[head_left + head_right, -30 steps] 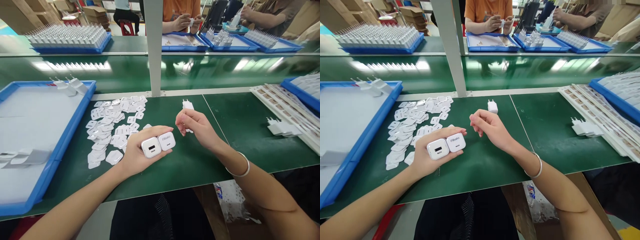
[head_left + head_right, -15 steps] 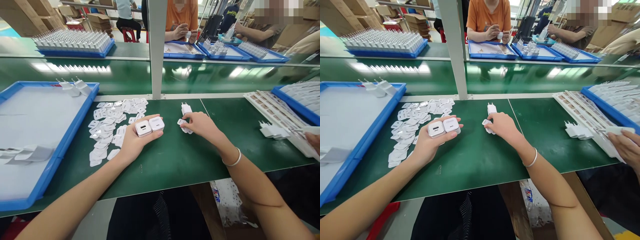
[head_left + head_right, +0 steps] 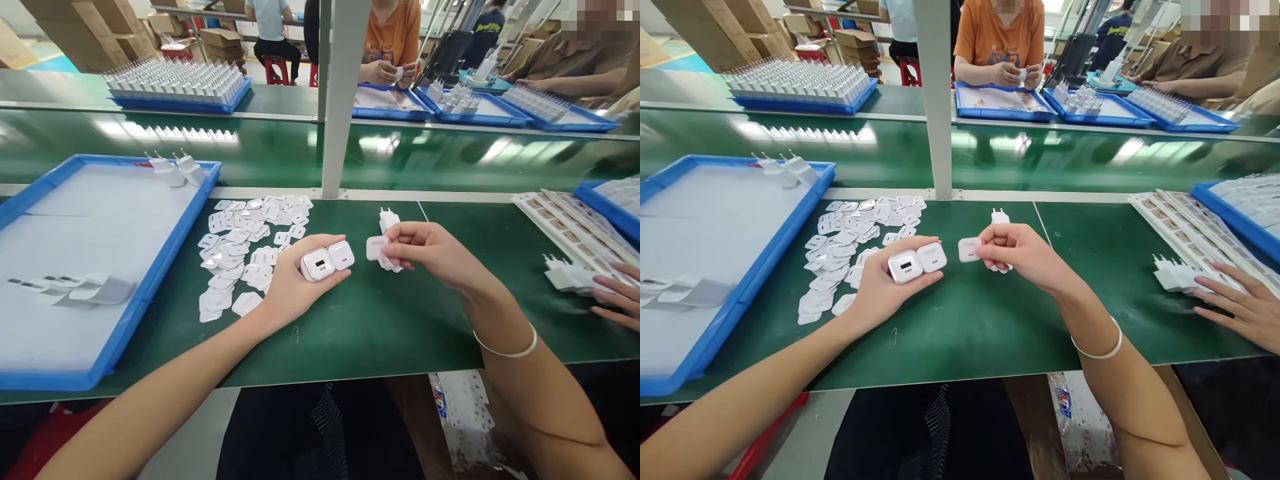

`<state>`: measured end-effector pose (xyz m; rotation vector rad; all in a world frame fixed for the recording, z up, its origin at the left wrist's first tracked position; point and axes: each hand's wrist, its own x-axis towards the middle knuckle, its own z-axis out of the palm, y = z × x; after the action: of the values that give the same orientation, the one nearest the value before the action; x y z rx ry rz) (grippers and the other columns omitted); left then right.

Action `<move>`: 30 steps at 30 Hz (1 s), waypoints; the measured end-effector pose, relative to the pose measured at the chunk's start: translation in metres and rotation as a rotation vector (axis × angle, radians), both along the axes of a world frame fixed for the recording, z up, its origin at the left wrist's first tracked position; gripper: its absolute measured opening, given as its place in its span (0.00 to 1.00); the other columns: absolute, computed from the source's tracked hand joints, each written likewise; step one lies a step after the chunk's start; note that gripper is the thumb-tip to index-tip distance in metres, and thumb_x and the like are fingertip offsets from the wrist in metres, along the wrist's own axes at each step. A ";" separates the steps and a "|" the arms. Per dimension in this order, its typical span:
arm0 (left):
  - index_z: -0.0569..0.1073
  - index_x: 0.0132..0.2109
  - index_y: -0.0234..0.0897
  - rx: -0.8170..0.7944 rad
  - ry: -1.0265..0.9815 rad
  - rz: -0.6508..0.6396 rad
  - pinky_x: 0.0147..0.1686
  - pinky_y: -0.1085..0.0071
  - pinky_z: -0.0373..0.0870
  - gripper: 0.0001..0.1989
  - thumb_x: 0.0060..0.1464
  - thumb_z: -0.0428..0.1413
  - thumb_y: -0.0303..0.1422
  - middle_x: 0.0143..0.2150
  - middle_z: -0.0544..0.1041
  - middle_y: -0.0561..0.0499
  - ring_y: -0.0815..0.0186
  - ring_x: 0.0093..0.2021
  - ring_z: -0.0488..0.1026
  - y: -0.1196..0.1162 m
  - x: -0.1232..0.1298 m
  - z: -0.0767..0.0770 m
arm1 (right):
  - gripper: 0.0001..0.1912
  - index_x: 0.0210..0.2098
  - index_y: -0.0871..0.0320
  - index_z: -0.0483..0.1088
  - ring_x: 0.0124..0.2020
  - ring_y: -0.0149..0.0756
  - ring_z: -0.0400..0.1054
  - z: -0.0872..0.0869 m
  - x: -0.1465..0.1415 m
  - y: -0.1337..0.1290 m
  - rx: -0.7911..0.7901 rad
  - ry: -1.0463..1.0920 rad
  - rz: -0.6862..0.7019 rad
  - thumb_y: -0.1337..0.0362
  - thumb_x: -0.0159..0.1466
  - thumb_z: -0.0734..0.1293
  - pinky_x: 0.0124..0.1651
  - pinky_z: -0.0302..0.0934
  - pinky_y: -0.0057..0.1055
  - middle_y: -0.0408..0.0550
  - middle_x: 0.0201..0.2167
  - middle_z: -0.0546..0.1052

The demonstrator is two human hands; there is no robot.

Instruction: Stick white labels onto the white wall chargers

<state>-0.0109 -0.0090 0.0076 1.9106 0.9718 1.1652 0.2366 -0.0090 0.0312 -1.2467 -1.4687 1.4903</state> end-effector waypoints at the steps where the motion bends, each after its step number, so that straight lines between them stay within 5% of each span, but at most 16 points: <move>1: 0.79 0.51 0.38 0.091 0.022 0.001 0.49 0.65 0.78 0.19 0.52 0.67 0.33 0.48 0.82 0.45 0.60 0.48 0.80 0.000 0.000 -0.002 | 0.17 0.29 0.60 0.72 0.19 0.25 0.58 0.003 -0.006 -0.006 -0.033 0.101 0.025 0.54 0.58 0.77 0.22 0.50 0.25 0.43 0.21 0.71; 8: 0.74 0.56 0.34 0.412 0.095 -0.090 0.47 0.69 0.79 0.21 0.55 0.63 0.26 0.51 0.79 0.40 0.63 0.49 0.79 -0.002 0.001 -0.014 | 0.11 0.30 0.60 0.75 0.17 0.23 0.52 -0.004 -0.040 -0.035 -0.050 0.269 0.053 0.59 0.61 0.76 0.20 0.44 0.23 0.39 0.16 0.64; 30: 0.73 0.56 0.31 0.428 0.104 -0.126 0.45 0.69 0.80 0.20 0.57 0.63 0.30 0.51 0.79 0.38 0.62 0.49 0.79 -0.007 0.006 -0.020 | 0.16 0.28 0.61 0.71 0.18 0.21 0.51 -0.013 -0.047 -0.032 -0.079 0.288 0.174 0.57 0.65 0.73 0.21 0.45 0.22 0.37 0.17 0.60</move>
<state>-0.0052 -0.0160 -0.0127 2.3517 0.6774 1.2855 0.1899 -0.0406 0.0184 -0.9197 -1.3631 1.7752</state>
